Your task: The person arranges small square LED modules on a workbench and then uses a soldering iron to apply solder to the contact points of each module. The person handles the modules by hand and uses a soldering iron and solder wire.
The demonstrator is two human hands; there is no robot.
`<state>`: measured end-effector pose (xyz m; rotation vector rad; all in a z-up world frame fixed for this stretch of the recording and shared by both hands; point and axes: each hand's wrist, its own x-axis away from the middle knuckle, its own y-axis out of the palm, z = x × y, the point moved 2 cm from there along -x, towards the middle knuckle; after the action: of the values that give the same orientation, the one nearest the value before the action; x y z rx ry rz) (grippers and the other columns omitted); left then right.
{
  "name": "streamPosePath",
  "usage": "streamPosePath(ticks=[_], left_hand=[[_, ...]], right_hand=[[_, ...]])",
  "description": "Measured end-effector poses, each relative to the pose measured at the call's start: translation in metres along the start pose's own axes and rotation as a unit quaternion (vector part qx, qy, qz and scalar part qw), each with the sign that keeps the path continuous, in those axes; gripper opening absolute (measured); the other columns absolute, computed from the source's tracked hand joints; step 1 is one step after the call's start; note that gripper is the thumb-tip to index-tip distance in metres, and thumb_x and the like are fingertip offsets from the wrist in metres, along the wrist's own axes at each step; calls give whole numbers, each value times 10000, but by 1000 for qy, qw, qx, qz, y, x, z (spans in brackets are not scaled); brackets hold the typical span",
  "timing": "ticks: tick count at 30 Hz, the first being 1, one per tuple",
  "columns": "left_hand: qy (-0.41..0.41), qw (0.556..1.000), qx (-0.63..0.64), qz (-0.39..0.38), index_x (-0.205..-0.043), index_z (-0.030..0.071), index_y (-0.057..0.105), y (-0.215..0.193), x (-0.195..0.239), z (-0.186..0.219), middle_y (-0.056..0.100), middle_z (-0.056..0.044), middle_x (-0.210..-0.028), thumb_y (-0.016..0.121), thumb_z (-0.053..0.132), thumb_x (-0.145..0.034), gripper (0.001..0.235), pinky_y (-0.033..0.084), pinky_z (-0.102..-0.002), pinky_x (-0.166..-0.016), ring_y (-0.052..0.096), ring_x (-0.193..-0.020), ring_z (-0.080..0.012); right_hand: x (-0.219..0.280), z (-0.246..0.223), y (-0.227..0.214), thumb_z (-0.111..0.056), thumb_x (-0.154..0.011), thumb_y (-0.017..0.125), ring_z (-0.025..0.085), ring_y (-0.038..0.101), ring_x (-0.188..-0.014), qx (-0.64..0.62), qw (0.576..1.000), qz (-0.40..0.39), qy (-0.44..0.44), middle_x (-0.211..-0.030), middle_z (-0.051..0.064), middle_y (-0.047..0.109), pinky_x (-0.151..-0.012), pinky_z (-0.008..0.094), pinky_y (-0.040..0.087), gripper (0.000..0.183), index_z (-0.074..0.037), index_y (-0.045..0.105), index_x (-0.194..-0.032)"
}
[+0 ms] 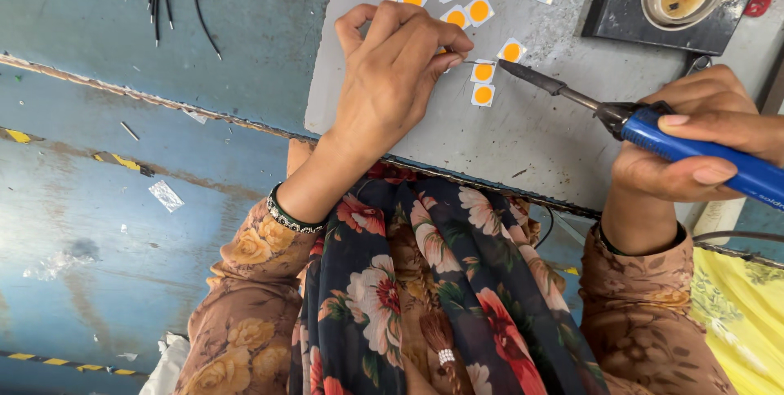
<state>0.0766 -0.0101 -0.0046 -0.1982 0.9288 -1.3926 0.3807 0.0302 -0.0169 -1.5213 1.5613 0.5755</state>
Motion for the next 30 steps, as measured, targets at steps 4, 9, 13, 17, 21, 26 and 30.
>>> streamPosePath(ticks=[4,9,13,17,21,26,30], left_hand=[[2,1000,0,1,-1108,112,696,1,0,-1,708,63,-1090,767,117,-1027,108,308,-406,-1060,584,-1088,-175],[5,1000,-3,1,-1122,114,698,1,1,-1,707,67,-1090,759,123,-1032,109,306,-402,-1064,585,-1095,-174],[4,1000,-2,-3,-1126,112,701,2,1,-2,707,62,-1091,756,135,-1032,110,303,-409,-1061,584,-1099,-177],[4,1000,-3,-3,-1127,110,700,2,1,-2,708,62,-1094,751,141,-1033,112,300,-417,-1063,582,-1107,-179],[2,1000,1,-4,-1130,109,699,1,2,-1,708,61,-1096,748,142,-1033,113,300,-424,-1064,580,-1107,-179],[3,1000,1,1,-1132,115,699,1,2,-1,707,64,-1091,748,145,-1032,116,302,-426,-1059,581,-1110,-180],[1,1000,3,1,-1133,117,699,1,2,-2,707,65,-1082,750,142,-1028,119,303,-430,-1057,582,-1105,-175]], right_hand=[[4,-2,-4,-327,-1040,419,299,467,-482,12,999,-17,26,-591,158,464,-486,398,407,429,15,425,-782],[-1,-3,4,-335,-1032,437,298,481,-480,14,1000,-7,-3,-577,149,477,-478,403,432,431,10,439,-773],[-12,-1,15,-359,-1040,515,265,533,-417,-66,994,-12,-91,-514,84,475,-475,370,431,463,26,462,-789],[-18,-13,15,-414,-1026,569,286,575,-432,-96,988,-69,-100,-498,51,467,-490,375,437,464,-6,519,-811],[-18,-23,13,-435,-1022,588,307,614,-464,-66,990,-97,-80,-502,62,503,-516,405,447,466,-26,550,-803],[-17,-22,11,-528,-1000,591,309,608,-474,-67,992,-65,-81,-513,66,461,-531,412,474,559,-4,525,-815],[-15,-23,10,-501,-1010,593,293,600,-460,-70,992,-61,-85,-502,58,464,-520,399,468,528,-16,515,-818]])
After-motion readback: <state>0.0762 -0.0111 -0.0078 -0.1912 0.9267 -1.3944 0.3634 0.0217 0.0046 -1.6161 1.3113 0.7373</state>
